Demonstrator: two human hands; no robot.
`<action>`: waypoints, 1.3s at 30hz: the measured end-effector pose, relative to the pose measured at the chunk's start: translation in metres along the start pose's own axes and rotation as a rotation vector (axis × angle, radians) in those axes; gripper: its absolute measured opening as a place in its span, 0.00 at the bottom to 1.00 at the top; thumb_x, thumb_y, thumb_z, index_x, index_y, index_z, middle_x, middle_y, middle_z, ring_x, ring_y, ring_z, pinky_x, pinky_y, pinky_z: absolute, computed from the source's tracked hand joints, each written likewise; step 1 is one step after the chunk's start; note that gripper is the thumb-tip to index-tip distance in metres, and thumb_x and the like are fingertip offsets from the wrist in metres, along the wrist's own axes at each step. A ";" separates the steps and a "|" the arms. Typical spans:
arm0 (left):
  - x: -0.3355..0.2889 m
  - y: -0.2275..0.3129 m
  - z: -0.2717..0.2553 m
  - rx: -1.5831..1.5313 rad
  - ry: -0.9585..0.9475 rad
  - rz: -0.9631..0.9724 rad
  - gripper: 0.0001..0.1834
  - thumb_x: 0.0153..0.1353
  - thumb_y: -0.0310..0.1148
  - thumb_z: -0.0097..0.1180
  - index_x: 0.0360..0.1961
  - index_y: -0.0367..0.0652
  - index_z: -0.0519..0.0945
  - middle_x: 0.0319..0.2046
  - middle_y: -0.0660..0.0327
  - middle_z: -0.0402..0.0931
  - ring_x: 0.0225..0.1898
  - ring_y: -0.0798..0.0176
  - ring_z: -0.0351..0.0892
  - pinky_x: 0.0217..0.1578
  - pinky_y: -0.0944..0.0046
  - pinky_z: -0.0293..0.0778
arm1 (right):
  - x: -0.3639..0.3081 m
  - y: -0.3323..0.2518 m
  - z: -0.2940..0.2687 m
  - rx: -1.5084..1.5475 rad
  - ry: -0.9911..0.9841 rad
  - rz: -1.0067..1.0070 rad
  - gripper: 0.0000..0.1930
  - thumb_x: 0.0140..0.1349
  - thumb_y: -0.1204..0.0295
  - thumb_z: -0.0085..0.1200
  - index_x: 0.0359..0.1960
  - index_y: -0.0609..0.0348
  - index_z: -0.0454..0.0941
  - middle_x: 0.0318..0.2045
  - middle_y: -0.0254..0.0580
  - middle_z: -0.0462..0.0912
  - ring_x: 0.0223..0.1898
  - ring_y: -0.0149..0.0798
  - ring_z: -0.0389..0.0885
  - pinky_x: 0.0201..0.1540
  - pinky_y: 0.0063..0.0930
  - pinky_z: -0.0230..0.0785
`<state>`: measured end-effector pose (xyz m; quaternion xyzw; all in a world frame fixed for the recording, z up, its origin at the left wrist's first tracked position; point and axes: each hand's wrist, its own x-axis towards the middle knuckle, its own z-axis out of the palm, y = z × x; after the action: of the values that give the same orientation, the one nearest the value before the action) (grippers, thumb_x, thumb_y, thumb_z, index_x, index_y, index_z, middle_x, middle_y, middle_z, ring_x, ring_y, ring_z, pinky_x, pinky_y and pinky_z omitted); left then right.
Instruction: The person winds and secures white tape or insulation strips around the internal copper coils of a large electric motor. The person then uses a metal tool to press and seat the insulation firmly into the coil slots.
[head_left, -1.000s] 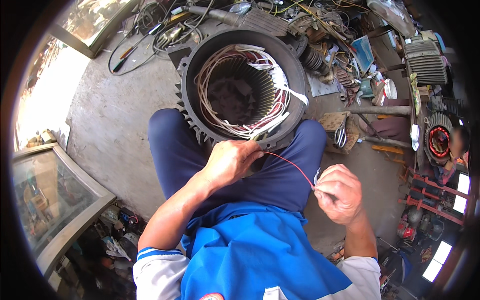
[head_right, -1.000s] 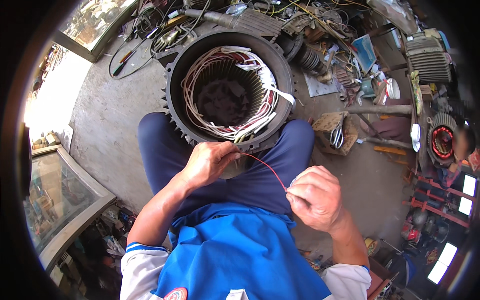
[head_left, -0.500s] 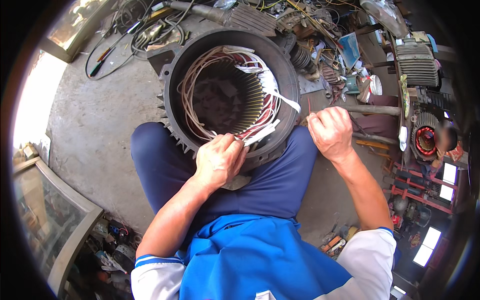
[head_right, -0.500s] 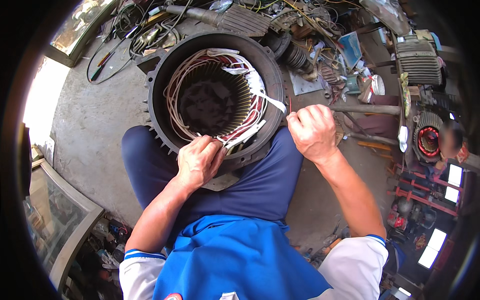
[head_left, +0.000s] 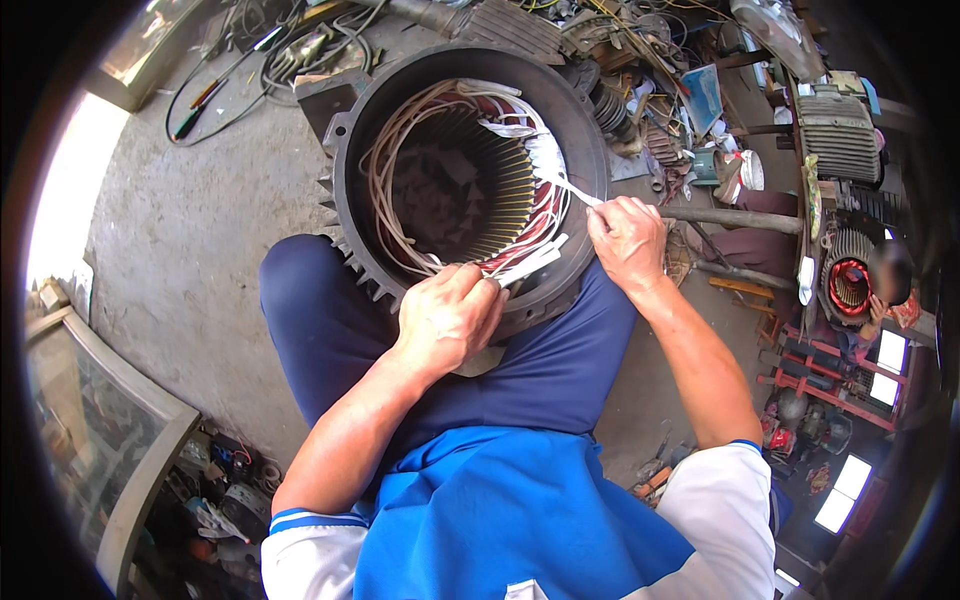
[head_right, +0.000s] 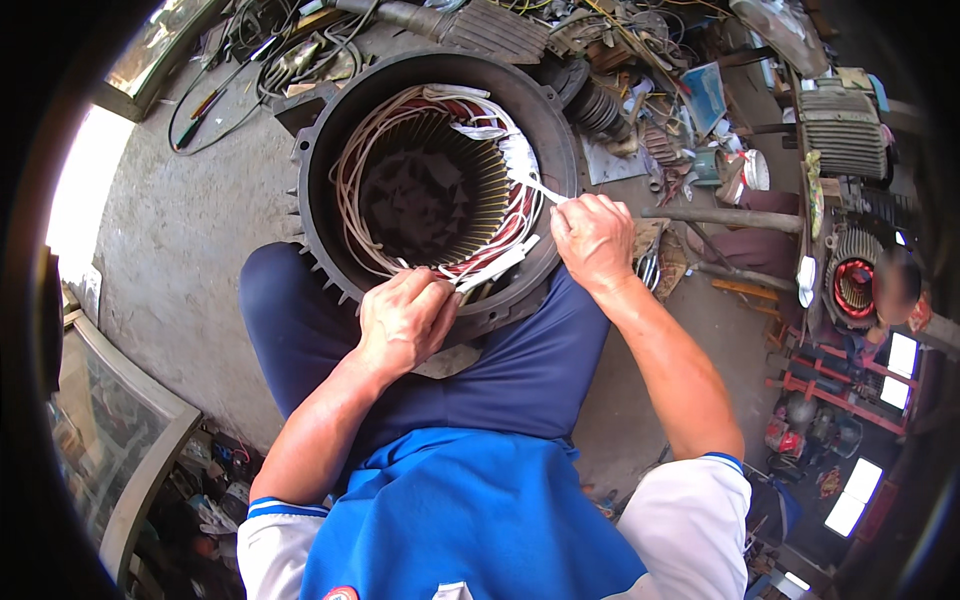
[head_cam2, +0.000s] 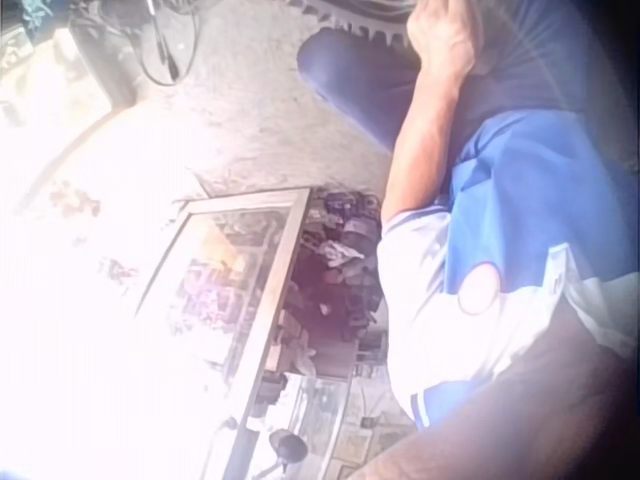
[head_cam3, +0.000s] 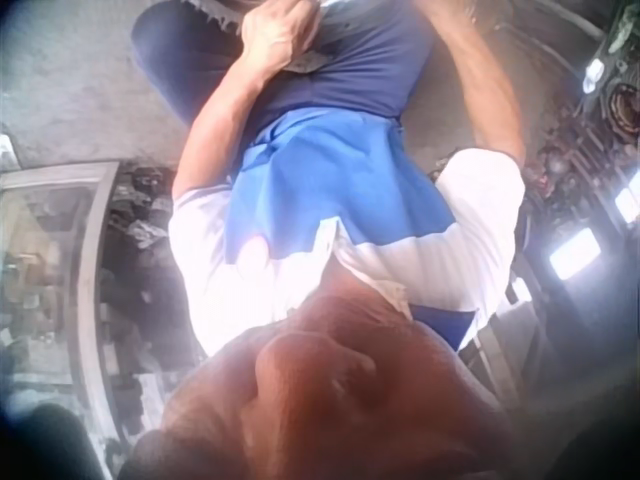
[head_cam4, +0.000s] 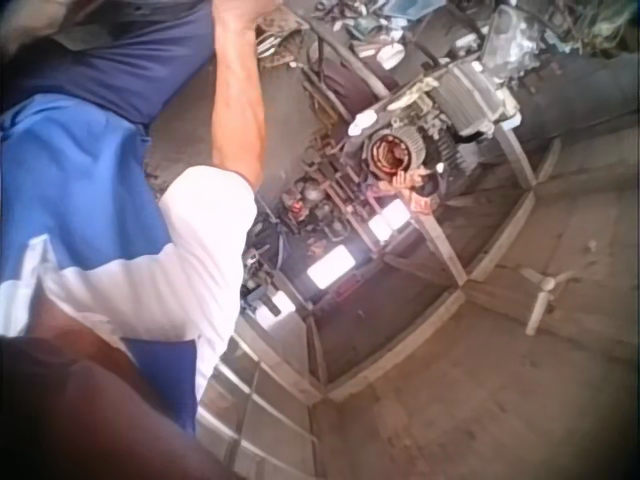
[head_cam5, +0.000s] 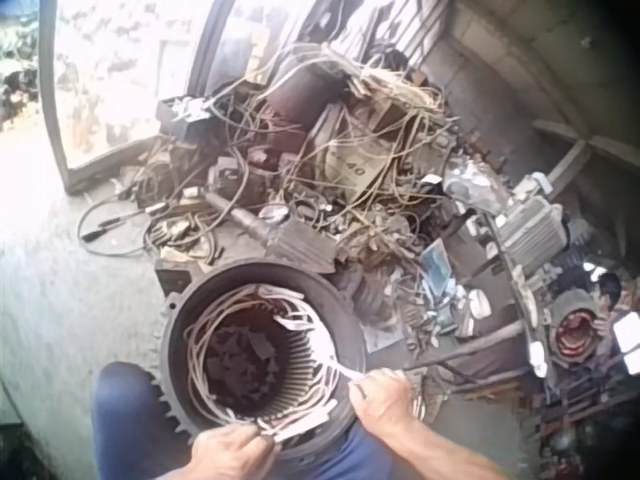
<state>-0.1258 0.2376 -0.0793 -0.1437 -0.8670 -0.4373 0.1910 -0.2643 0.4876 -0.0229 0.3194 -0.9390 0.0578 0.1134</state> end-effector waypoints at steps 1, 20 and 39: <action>0.000 0.000 0.000 -0.004 0.001 0.002 0.11 0.56 0.29 0.67 0.25 0.43 0.74 0.24 0.59 0.70 0.26 0.55 0.77 0.26 0.56 0.77 | 0.000 0.001 0.001 0.074 0.010 0.097 0.06 0.60 0.70 0.64 0.27 0.56 0.82 0.25 0.40 0.81 0.31 0.46 0.81 0.36 0.41 0.71; 0.110 -0.031 0.036 0.128 -0.404 -0.317 0.15 0.68 0.35 0.54 0.50 0.40 0.84 0.46 0.49 0.80 0.52 0.45 0.78 0.57 0.50 0.75 | 0.065 -0.001 0.045 -0.515 -0.492 0.025 0.08 0.61 0.67 0.58 0.31 0.47 0.90 0.32 0.37 0.90 0.39 0.40 0.90 0.41 0.40 0.76; 0.175 -0.086 0.113 0.583 -1.149 -0.234 0.15 0.63 0.33 0.54 0.45 0.39 0.87 0.44 0.46 0.87 0.50 0.46 0.88 0.49 0.50 0.83 | -0.004 -0.072 -0.005 0.473 0.031 -0.054 0.04 0.59 0.72 0.57 0.31 0.58 0.78 0.24 0.36 0.74 0.28 0.38 0.78 0.29 0.35 0.72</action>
<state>-0.3400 0.2949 -0.1212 -0.2017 -0.9239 -0.0559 -0.3203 -0.2164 0.4339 -0.0167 0.3611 -0.8887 0.2778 0.0516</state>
